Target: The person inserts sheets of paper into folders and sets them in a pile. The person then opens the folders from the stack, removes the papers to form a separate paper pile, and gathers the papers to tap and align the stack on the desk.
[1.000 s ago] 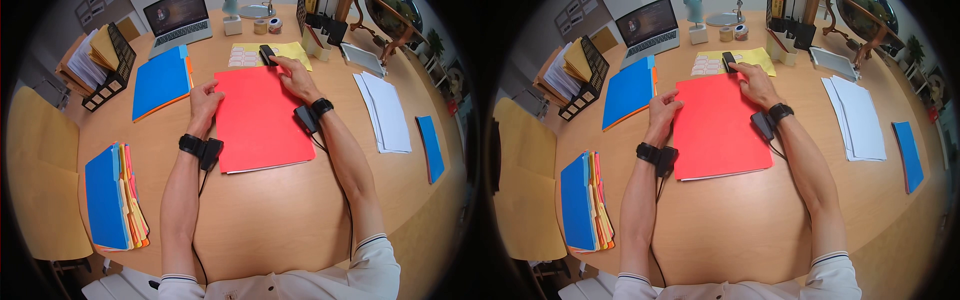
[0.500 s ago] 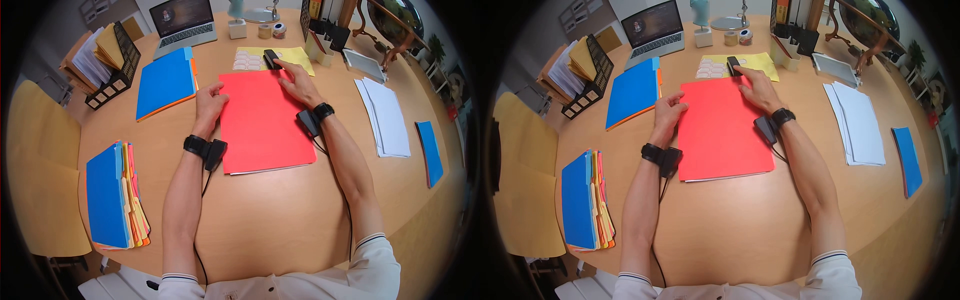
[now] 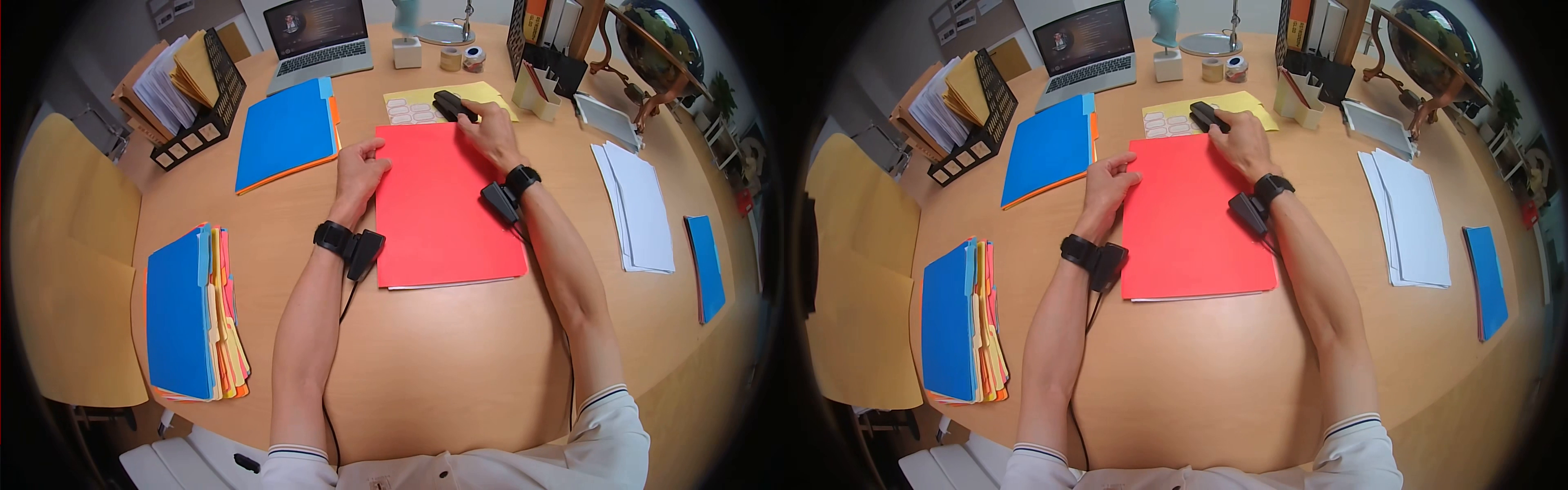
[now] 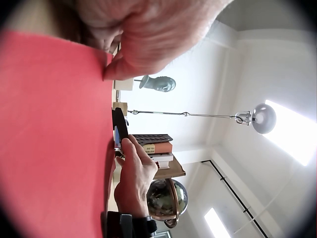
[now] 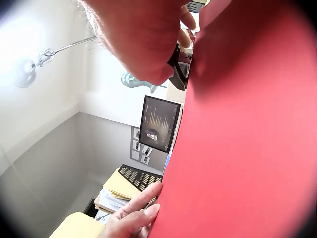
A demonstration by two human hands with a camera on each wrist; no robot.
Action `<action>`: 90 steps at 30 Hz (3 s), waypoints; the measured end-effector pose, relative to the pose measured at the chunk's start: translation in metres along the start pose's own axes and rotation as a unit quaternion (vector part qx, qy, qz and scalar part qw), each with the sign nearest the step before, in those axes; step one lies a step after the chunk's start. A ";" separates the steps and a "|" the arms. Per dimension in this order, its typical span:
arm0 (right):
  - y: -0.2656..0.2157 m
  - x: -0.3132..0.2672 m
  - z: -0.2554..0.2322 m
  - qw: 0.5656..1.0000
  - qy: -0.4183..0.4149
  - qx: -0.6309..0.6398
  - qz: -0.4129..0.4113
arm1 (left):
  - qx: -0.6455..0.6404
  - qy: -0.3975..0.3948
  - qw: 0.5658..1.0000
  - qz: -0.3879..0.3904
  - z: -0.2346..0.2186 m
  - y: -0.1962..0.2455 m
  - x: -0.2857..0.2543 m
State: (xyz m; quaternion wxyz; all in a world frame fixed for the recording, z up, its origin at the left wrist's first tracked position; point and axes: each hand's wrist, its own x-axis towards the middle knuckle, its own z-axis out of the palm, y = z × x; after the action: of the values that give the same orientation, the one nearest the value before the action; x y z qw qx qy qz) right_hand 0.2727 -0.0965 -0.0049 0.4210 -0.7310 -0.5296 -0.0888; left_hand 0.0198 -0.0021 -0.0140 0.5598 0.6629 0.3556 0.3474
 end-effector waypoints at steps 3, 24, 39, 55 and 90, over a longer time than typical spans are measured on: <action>-0.014 -0.006 0.001 1.000 0.001 -0.003 -0.003 | 0.000 -0.001 1.000 0.000 0.001 0.003 -0.002; 0.019 -0.034 -0.075 0.905 -0.134 0.295 0.275 | -0.022 -0.191 0.977 -0.093 -0.033 0.029 -0.006; -0.009 -0.049 -0.105 0.814 -0.332 0.413 0.239 | -0.192 -0.186 0.963 -0.032 -0.040 0.026 -0.014; 0.039 -0.049 -0.090 0.720 -0.193 0.612 0.265 | -0.158 -0.172 0.972 -0.024 -0.045 0.074 -0.047; 0.022 -0.048 -0.076 0.813 -0.179 0.487 0.264 | 0.587 0.315 0.738 -0.107 -0.499 0.034 -0.158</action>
State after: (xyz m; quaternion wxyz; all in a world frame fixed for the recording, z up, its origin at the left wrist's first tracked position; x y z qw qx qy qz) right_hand 0.2951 -0.1861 0.0040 0.6270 -0.5451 -0.3565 0.4273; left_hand -0.4855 0.1050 0.0760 -0.0513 0.6703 0.7139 0.1962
